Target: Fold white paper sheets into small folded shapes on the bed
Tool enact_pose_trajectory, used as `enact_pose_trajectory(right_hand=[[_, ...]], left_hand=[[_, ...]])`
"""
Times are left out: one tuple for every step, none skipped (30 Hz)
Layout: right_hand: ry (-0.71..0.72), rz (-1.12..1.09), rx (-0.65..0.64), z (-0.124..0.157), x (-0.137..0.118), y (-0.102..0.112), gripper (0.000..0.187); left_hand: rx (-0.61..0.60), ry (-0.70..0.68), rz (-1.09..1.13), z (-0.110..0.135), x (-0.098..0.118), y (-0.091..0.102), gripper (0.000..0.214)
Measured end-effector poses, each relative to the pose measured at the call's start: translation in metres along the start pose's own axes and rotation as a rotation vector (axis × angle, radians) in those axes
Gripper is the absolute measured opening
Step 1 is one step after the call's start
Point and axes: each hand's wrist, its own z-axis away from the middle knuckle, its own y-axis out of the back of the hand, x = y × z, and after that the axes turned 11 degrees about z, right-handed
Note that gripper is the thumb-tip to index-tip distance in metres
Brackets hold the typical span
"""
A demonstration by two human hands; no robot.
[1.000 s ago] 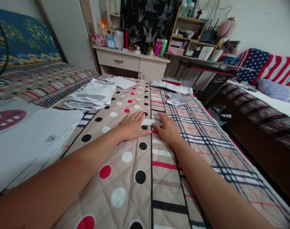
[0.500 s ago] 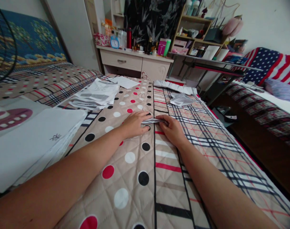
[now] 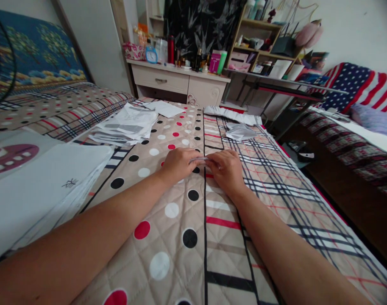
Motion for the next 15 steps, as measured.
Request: enact_pose_trajectory(right_hand=[[-0.021, -0.015, -0.016, 0.000, 0.000, 0.000, 0.015], [-0.063, -0.035, -0.035, 0.001, 0.001, 0.000, 0.017], [-0.122, -0.061, -0.060, 0.001, 0.003, -0.001, 0.019], [-0.193, -0.092, -0.089, 0.002, 0.005, -0.001, 0.022], [-0.264, -0.128, -0.122, 0.002, 0.008, -0.002, 0.024], [-0.327, -0.162, -0.158, 0.002, 0.010, -0.002, 0.026], [-0.373, -0.182, -0.194, 0.002, 0.013, -0.003, 0.027], [-0.405, -0.179, -0.224, 0.002, 0.016, -0.003, 0.027], [-0.426, -0.150, -0.245, 0.001, 0.018, -0.003, 0.026], [-0.437, -0.100, -0.261, 0.000, 0.020, -0.003, 0.026], [-0.441, -0.040, -0.272, 0.000, 0.020, -0.003, 0.026], [-0.437, 0.022, -0.277, -0.001, 0.020, -0.002, 0.025], [-0.421, 0.080, -0.280, -0.002, 0.019, -0.001, 0.024], [-0.399, 0.136, -0.274, -0.002, 0.017, 0.000, 0.024], [-0.369, 0.186, -0.258, -0.002, 0.014, 0.002, 0.022]], left_hand=[[-0.017, 0.014, -0.052, 0.000, 0.000, 0.002, 0.021], [-0.035, 0.035, -0.104, -0.001, 0.000, 0.003, 0.025], [-0.052, 0.061, -0.153, -0.002, -0.001, 0.005, 0.029], [-0.067, 0.089, -0.197, -0.002, -0.002, 0.007, 0.033], [-0.082, 0.113, -0.233, -0.003, -0.004, 0.008, 0.036], [-0.098, 0.133, -0.262, -0.003, -0.006, 0.009, 0.039], [-0.112, 0.150, -0.286, -0.004, -0.007, 0.010, 0.041], [-0.126, 0.167, -0.309, -0.004, -0.009, 0.011, 0.042], [-0.139, 0.186, -0.331, -0.004, -0.011, 0.012, 0.043], [-0.150, 0.208, -0.357, -0.005, -0.012, 0.013, 0.043], [-0.154, 0.235, -0.386, -0.005, -0.012, 0.014, 0.044], [-0.153, 0.261, -0.415, -0.005, -0.012, 0.015, 0.043], [-0.149, 0.272, -0.438, -0.006, -0.010, 0.015, 0.041], [-0.136, 0.262, -0.458, -0.006, -0.008, 0.016, 0.037], [-0.116, 0.230, -0.475, -0.005, -0.004, 0.016, 0.032]])
